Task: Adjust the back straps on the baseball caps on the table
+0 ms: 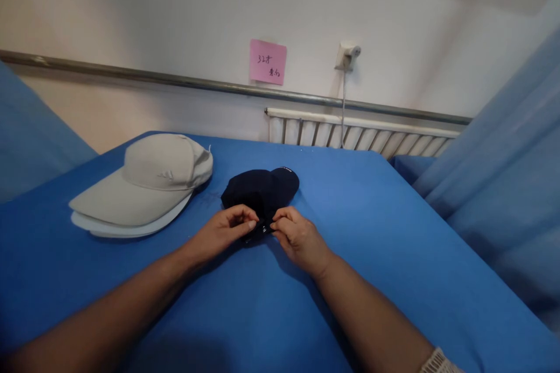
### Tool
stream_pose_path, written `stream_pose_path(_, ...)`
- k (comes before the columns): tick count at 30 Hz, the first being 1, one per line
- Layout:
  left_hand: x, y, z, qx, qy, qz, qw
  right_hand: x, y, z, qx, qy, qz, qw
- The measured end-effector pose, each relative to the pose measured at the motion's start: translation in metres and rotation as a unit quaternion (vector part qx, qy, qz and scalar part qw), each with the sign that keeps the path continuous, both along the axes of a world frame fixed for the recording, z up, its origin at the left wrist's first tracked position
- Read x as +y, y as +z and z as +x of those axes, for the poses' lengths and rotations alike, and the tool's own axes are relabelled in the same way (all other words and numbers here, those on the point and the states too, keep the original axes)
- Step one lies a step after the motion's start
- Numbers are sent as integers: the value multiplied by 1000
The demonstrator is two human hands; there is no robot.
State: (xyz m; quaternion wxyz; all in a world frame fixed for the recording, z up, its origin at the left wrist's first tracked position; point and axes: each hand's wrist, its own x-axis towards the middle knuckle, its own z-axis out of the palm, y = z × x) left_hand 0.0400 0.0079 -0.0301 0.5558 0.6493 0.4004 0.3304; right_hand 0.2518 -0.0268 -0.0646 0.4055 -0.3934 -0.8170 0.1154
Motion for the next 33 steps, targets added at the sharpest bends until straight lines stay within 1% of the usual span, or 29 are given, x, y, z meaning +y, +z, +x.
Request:
stream_pose_path(3,-2,7,-1,56,-3,39,998,1,0,1,0,4,-5,1000)
stream_pose_path(6,-4,11,-3,127,1,119,985,2,0,1,2,6,-12,1000)
stream_pose_path(8,-4,11,-4,169,11,185,968,3,-1,1,2,7,-15,1000)
stream_pose_path(10,-2,9,-6,191,12,248,950,4,-3,1,4,7,-17,1000)
stream_pose_path(13,0,5,-8,192,-14,305,933,5,-3,0,6,8,-18,1000)
stream_pose_path(15,1,4,-8,195,-31,318,927,5,-3,-1,7,11,-14,1000)
stream_pose_path(18,1,6,-9,222,-50,327,917,4,-2,-2,9,16,-9,1000)
stream_pose_path(26,0,11,-12,269,-73,358,891,3,-1,-3,5,18,-7,1000)
stream_pose_path(31,-1,11,-10,279,-81,365,885,2,0,-4,4,21,-8,1000)
stream_pose_path(33,-1,10,-9,269,-81,361,889,2,0,-5,5,21,-11,1000)
